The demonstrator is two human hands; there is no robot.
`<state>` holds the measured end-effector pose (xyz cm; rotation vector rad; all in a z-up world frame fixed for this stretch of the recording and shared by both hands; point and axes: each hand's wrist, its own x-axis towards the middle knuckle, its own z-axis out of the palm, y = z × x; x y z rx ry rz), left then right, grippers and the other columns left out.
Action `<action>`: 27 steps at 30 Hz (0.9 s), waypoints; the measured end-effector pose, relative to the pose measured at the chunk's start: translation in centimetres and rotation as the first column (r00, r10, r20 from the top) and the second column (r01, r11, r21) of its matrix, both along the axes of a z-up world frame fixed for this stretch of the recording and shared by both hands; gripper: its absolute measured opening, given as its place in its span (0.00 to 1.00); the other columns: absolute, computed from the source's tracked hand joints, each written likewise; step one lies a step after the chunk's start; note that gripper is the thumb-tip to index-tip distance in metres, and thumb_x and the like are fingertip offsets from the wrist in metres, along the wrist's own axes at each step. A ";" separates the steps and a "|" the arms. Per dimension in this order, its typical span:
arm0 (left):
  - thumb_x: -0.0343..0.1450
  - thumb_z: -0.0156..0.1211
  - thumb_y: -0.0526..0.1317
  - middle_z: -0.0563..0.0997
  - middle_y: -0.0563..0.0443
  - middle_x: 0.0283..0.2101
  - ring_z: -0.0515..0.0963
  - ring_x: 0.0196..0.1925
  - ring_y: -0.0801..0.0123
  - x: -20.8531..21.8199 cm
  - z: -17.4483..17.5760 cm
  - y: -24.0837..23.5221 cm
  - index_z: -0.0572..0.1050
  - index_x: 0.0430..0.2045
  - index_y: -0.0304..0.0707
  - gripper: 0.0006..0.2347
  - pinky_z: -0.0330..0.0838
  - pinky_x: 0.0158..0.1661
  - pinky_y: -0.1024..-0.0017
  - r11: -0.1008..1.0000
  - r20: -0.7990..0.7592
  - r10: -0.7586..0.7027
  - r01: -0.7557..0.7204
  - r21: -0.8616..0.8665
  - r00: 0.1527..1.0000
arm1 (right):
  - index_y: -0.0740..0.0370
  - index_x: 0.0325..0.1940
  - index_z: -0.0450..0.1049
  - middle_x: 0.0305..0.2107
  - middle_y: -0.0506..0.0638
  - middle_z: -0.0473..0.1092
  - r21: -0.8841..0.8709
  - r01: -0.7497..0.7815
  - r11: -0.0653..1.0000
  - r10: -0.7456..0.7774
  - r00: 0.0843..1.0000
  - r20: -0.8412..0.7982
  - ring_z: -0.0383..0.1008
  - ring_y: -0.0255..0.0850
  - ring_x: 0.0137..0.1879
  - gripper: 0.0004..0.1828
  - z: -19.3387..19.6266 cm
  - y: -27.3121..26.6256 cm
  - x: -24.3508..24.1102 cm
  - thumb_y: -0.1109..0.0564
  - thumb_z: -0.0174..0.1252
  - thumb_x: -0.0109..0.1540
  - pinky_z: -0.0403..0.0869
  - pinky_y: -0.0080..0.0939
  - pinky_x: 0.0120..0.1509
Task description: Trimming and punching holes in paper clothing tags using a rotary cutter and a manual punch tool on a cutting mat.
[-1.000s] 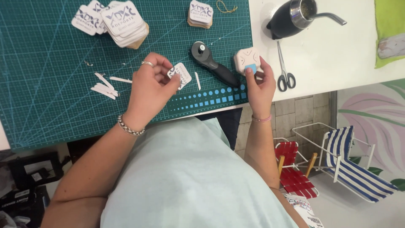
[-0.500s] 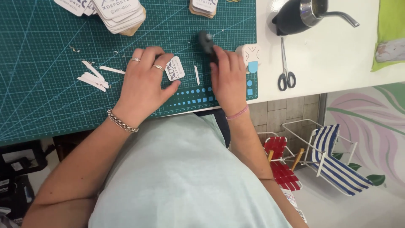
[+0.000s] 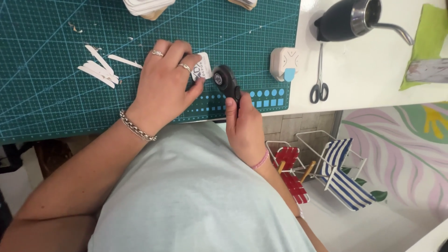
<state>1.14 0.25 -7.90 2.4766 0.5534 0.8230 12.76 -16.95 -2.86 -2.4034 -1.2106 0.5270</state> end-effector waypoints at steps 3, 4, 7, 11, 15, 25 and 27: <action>0.66 0.69 0.38 0.73 0.47 0.44 0.69 0.41 0.53 0.0 -0.2 0.0 0.79 0.40 0.33 0.12 0.70 0.38 0.60 1.000 0.026 0.006 -0.006 0.011 1.000 | 0.65 0.50 0.64 0.20 0.55 0.68 -0.045 0.021 0.999 -0.020 1.000 0.017 0.67 0.54 0.22 0.16 -0.4 0.0 -0.1 0.49 0.40 0.71 0.63 0.51 0.26; 0.66 0.69 0.38 0.73 0.47 0.44 0.69 0.41 0.53 0.0 -0.2 0.0 0.79 0.40 0.33 0.12 0.70 0.38 0.60 1.000 0.026 0.010 -0.010 0.004 1.000 | 0.65 0.50 0.64 0.20 0.55 0.68 -0.052 0.018 0.998 -0.017 1.000 0.017 0.67 0.54 0.22 0.16 -0.5 0.0 -0.1 0.49 0.40 0.71 0.63 0.51 0.26; 0.67 0.70 0.39 0.73 0.48 0.44 0.69 0.40 0.54 -0.1 -0.3 0.0 0.80 0.41 0.34 0.12 0.70 0.37 0.62 0.999 0.017 0.014 -0.015 0.039 1.000 | 0.66 0.48 0.64 0.19 0.53 0.66 -0.019 -0.001 1.000 0.001 0.999 0.032 0.64 0.50 0.20 0.15 -0.7 0.0 -0.2 0.51 0.40 0.71 0.61 0.49 0.24; 0.67 0.69 0.39 0.73 0.47 0.44 0.69 0.40 0.53 0.0 -0.4 0.0 0.79 0.41 0.34 0.12 0.70 0.38 0.61 0.999 0.017 0.014 -0.015 0.034 1.000 | 0.64 0.45 0.62 0.20 0.58 0.67 -0.060 0.024 0.998 -0.020 0.997 0.072 0.66 0.58 0.22 0.14 -1.1 0.0 -0.2 0.50 0.41 0.71 0.61 0.54 0.25; 0.67 0.69 0.40 0.73 0.47 0.44 0.69 0.42 0.54 -0.1 -0.2 -0.1 0.79 0.42 0.35 0.12 0.69 0.40 0.61 0.999 -0.004 0.013 -0.013 0.035 1.000 | 0.64 0.39 0.57 0.17 0.61 0.66 -0.114 0.013 0.993 0.004 0.989 0.151 0.64 0.66 0.20 0.15 -1.7 0.0 -0.1 0.49 0.42 0.71 0.58 0.60 0.22; 0.67 0.69 0.39 0.72 0.49 0.45 0.68 0.43 0.56 -0.2 0.0 -0.1 0.79 0.40 0.36 0.11 0.69 0.36 0.63 0.999 -0.024 0.037 -0.036 0.009 0.999 | 0.63 0.40 0.55 0.18 0.63 0.70 -0.316 0.096 0.944 -0.023 0.973 0.228 0.72 0.66 0.22 0.16 -0.7 1.6 -1.2 0.47 0.44 0.70 0.65 0.61 0.19; 0.66 0.68 0.38 0.72 0.50 0.45 0.68 0.43 0.56 -0.2 0.0 -0.1 0.78 0.40 0.36 0.11 0.69 0.37 0.63 0.999 -0.036 0.041 -0.041 0.006 0.999 | 0.63 0.40 0.55 0.18 0.64 0.71 -0.366 0.131 0.921 -0.058 0.977 0.204 0.72 0.68 0.23 0.16 -0.3 2.0 -1.3 0.47 0.44 0.71 0.64 0.64 0.19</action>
